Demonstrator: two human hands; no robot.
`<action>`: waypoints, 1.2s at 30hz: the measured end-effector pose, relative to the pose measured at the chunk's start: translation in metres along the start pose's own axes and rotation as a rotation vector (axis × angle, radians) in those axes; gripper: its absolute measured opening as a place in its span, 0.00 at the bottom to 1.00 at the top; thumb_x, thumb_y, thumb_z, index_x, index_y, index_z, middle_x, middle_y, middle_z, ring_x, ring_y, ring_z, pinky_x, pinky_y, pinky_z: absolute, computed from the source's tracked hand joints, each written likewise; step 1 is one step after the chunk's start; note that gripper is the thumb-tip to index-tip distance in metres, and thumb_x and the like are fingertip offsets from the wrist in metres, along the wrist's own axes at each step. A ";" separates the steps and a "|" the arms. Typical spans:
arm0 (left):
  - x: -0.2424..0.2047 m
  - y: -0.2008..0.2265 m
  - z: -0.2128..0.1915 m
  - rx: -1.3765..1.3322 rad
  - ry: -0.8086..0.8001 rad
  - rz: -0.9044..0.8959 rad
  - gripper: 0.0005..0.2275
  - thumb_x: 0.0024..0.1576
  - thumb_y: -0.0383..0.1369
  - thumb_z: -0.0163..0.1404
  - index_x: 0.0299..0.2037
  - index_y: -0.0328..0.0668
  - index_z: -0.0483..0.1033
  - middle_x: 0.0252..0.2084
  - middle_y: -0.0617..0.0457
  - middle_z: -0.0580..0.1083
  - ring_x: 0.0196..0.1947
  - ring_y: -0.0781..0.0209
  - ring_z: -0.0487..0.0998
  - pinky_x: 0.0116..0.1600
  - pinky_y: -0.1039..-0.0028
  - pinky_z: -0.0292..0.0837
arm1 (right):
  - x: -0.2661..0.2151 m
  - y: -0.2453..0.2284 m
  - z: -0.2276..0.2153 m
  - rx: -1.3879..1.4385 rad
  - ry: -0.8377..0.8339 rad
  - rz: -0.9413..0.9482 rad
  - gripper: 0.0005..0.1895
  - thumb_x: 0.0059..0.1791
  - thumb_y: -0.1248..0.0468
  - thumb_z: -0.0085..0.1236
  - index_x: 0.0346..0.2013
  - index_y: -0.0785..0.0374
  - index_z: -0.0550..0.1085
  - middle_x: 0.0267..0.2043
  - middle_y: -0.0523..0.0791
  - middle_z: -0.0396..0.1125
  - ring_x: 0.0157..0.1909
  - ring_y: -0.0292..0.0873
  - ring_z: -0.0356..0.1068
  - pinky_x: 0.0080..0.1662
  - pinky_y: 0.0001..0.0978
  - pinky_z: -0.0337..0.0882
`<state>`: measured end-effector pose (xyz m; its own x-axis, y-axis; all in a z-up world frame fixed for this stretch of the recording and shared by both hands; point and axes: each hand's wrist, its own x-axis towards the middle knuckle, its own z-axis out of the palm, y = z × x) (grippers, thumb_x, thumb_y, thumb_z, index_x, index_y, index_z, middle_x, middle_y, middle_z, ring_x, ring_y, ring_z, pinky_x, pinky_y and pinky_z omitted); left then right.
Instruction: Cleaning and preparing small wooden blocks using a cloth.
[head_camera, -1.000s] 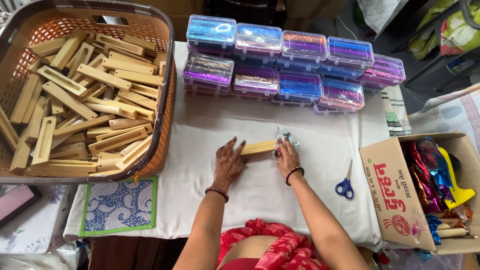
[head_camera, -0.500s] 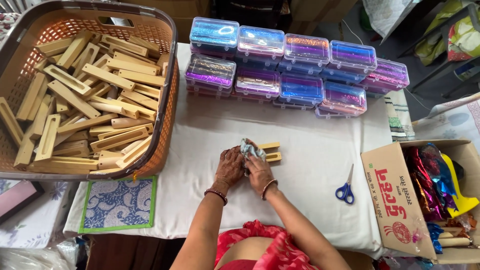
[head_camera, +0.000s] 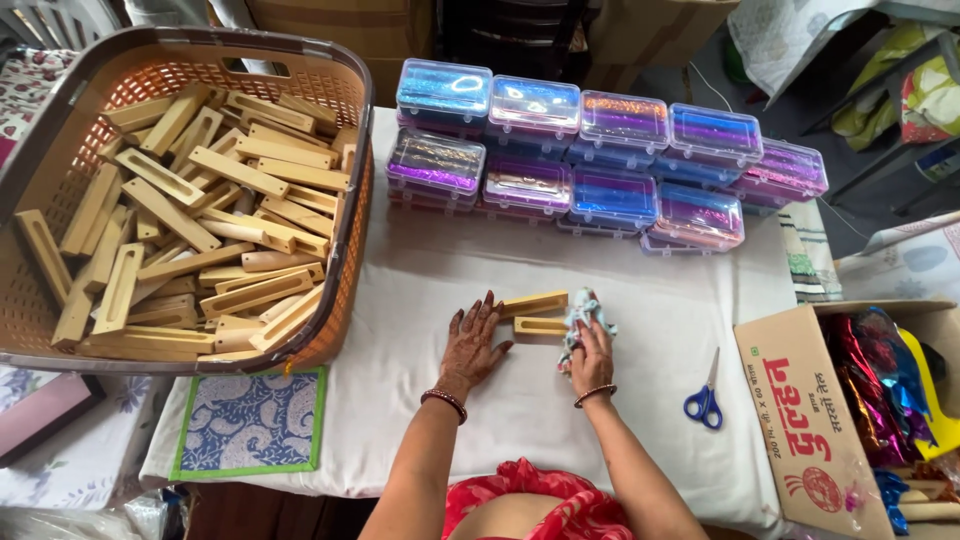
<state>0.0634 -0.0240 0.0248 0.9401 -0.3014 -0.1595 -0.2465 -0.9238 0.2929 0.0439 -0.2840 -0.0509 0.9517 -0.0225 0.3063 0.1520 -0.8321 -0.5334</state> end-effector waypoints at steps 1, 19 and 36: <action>-0.001 0.000 0.001 -0.021 -0.004 -0.004 0.34 0.64 0.57 0.35 0.77 0.56 0.41 0.80 0.58 0.35 0.77 0.60 0.40 0.77 0.57 0.33 | 0.001 -0.005 -0.001 0.051 0.075 0.044 0.25 0.47 0.72 0.50 0.59 0.62 0.75 0.68 0.52 0.62 0.68 0.55 0.60 0.68 0.45 0.60; 0.014 -0.013 0.035 -0.189 0.100 -0.035 0.36 0.55 0.52 0.56 0.71 0.50 0.56 0.67 0.52 0.63 0.70 0.58 0.57 0.76 0.53 0.38 | 0.024 -0.060 -0.001 -0.081 -0.213 -0.404 0.24 0.43 0.70 0.57 0.54 0.61 0.76 0.68 0.50 0.62 0.68 0.55 0.59 0.70 0.52 0.55; 0.021 -0.003 0.038 -1.264 0.495 -0.306 0.44 0.50 0.60 0.53 0.72 0.47 0.53 0.74 0.52 0.55 0.75 0.54 0.50 0.75 0.56 0.43 | -0.005 0.014 -0.013 -0.281 -0.219 0.292 0.34 0.46 0.58 0.55 0.69 0.48 0.63 0.75 0.45 0.49 0.76 0.50 0.45 0.72 0.60 0.37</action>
<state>0.0745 -0.0370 -0.0154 0.9676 0.2309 -0.1024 0.1099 -0.0201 0.9937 0.0382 -0.3024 -0.0492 0.9825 -0.1858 -0.0149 -0.1803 -0.9270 -0.3289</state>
